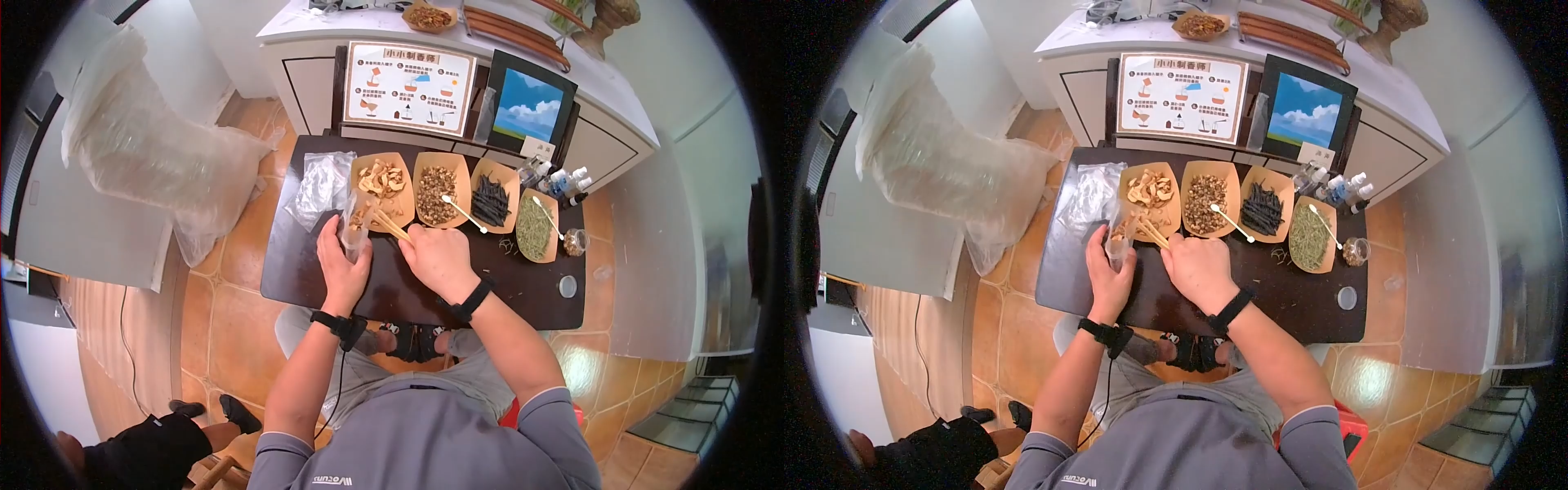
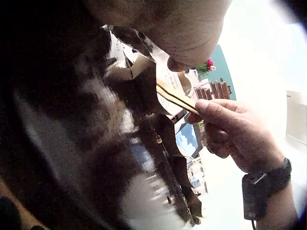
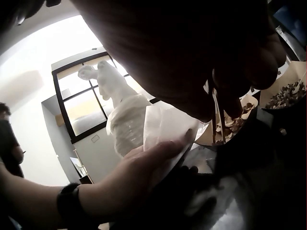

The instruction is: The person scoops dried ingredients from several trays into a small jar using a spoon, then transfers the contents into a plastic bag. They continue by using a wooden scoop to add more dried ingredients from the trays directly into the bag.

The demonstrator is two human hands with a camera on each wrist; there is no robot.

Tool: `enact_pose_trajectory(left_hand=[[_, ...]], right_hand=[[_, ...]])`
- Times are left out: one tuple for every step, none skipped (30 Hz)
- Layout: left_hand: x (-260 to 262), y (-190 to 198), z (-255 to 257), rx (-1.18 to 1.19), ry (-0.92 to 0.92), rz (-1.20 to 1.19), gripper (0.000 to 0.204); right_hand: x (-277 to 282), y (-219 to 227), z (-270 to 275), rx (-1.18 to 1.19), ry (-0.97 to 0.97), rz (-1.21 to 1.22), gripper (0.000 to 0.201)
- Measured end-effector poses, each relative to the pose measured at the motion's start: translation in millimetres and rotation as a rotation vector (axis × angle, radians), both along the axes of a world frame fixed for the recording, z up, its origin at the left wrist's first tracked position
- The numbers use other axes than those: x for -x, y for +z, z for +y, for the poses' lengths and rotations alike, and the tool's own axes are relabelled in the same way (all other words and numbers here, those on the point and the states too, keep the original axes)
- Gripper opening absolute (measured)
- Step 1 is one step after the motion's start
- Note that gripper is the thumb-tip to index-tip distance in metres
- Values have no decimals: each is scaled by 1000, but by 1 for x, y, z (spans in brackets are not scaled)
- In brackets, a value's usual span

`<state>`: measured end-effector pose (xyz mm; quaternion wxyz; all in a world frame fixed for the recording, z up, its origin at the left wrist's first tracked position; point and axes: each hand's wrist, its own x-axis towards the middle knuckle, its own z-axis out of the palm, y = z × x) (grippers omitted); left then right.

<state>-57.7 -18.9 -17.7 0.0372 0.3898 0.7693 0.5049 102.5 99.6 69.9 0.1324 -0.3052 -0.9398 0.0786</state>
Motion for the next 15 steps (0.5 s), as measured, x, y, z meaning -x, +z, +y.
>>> enact_pose_trajectory(left_hand=[[0, 0, 0, -7, -2, -2, 76], [0, 0, 1, -9, -1, -1, 76], [1, 0, 1, -17, -5, -5, 78], [1, 0, 1, -24, -8, -9, 80], [1, -1, 0, -24, -8, -8, 80], [1, -1, 0, -29, -10, -1, 81], [1, -1, 1, -34, -13, 6, 83], [1, -1, 1, -35, -13, 7, 83], [2, -2, 1, -35, -19, 5, 84], [2, -2, 0, -35, -26, 3, 86], [2, -1, 0, -35, -24, 3, 86], [1, -1, 1, -29, -21, -1, 86], [1, -1, 1, -22, -17, -5, 87], [1, 0, 1, -21, -17, -4, 87], [0, 1, 1, -14, -16, 2, 88]], right_hand=[[-1, -2, 0, 17, 3, 3, 30], [-1, -3, 1, 35, 5, 5, 29], [-1, -4, 2, 34, 6, 6, 29], [-2, -6, 3, 69, -17, 27, 28], [-3, -7, 3, 104, -40, 47, 27], [-4, -6, 4, 103, -40, 48, 27], [-5, -5, 6, 121, -46, 51, 27], [-7, -5, 7, 139, -52, 54, 26], [-8, -4, 8, 138, -52, 55, 26], [-10, -4, 9, 160, -75, 74, 27], [-12, -4, 10, 182, -98, 92, 27], [-13, -3, 11, 183, -97, 92, 27], [-15, 0, 12, 187, -120, 102, 27], [-16, 3, 14, 191, -142, 112, 27], [-18, 5, 15, 191, -142, 112, 27]])
